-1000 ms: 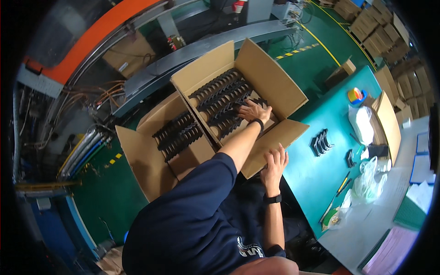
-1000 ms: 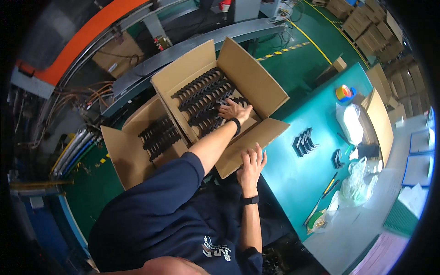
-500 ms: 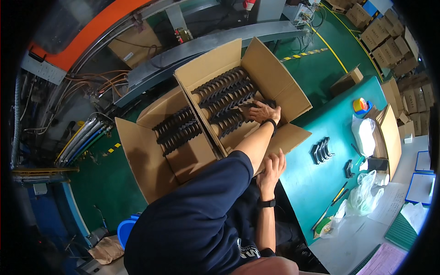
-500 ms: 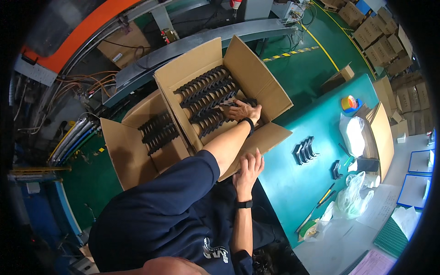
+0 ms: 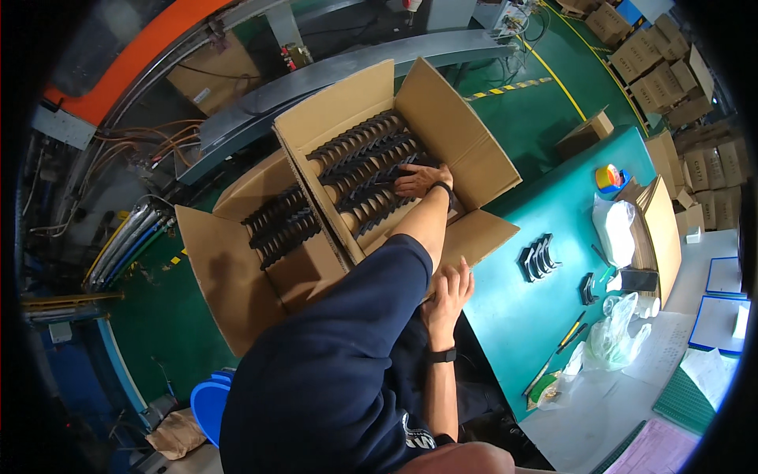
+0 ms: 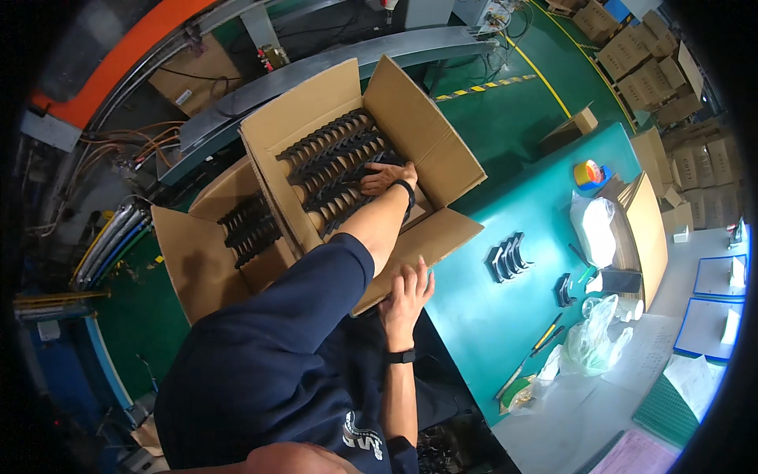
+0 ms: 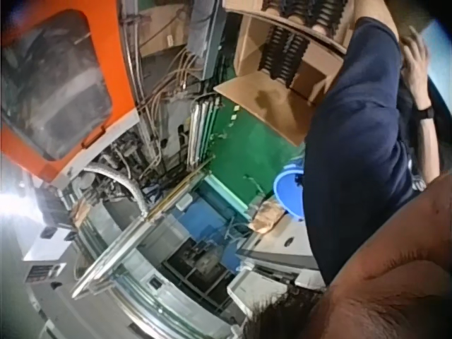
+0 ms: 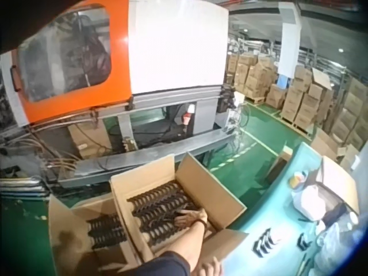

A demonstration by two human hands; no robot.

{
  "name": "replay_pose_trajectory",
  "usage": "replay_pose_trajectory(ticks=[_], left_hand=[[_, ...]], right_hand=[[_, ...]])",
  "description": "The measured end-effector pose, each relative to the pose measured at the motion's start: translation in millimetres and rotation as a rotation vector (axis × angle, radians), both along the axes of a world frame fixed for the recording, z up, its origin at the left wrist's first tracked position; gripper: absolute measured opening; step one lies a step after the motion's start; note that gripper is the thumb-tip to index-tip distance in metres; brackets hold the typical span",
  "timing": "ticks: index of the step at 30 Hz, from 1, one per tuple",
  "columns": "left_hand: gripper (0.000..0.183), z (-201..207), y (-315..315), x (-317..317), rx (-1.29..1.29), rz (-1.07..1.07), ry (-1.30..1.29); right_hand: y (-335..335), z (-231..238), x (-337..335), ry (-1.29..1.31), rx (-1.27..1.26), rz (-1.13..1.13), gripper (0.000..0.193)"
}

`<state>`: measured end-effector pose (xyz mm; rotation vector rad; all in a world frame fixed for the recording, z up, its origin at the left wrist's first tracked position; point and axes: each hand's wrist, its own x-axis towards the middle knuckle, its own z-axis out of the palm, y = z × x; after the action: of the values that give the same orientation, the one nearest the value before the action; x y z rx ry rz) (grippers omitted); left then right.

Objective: The worker assembles small plastic components, operates an injection molding machine, and packs finished items into a cardboard box.

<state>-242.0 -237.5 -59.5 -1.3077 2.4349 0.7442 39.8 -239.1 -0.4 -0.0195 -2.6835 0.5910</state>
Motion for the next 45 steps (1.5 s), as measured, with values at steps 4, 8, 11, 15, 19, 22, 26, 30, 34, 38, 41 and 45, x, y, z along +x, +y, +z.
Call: replay_pose_trajectory(ticks=[4, 8, 11, 15, 19, 22, 26, 30, 34, 38, 41, 45], left_hand=[[0.111, -20, 14, 9, -0.087, -0.01, 0.097], [0.102, -27, 18, 13, -0.047, -0.041, 0.118], [0.098, -44, 17, 6, -0.057, 0.025, 0.185], [0.093, -38, 21, 24, -0.044, -0.165, 0.234], [0.087, -36, 12, 39, -0.07, -0.364, 0.274], [0.085, -34, 6, 41, -0.016, -0.343, 0.23], [0.083, -29, 8, 43, -0.029, -0.362, 0.259], [0.08, -49, -3, 35, -0.081, -0.894, 0.345], [0.075, -60, -18, 25, -0.216, -1.191, 0.28], [0.058, -51, -30, 25, -0.348, -1.295, 0.215], [0.054, -42, -30, 27, -0.361, -1.246, 0.194], [0.057, -51, -34, 29, -0.438, -1.225, 0.251]], right_hand=[[0, 7, 0, -0.033, -0.039, 0.0, 0.044], [2, 6, 1, -0.031, -0.02, 0.003, 0.044], [-3, 9, -1, -0.027, -0.036, 0.014, 0.042], [-1, 1, 0, -0.006, -0.058, -0.006, 0.04], [-2, 2, 0, -0.012, -0.055, -0.003, 0.038], [-1, 0, 1, -0.009, -0.046, -0.003, 0.036], [-3, 5, 1, -0.006, -0.039, -0.029, 0.034], [-5, 2, 2, -0.002, -0.043, -0.024, 0.035], [-5, 3, 2, -0.008, -0.055, -0.02, 0.037], [-2, 2, 2, 0.002, -0.06, -0.013, 0.037], [-4, 9, 2, 0.01, -0.055, -0.026, 0.032], [-4, 4, 1, 0.002, -0.045, -0.018, 0.035]])
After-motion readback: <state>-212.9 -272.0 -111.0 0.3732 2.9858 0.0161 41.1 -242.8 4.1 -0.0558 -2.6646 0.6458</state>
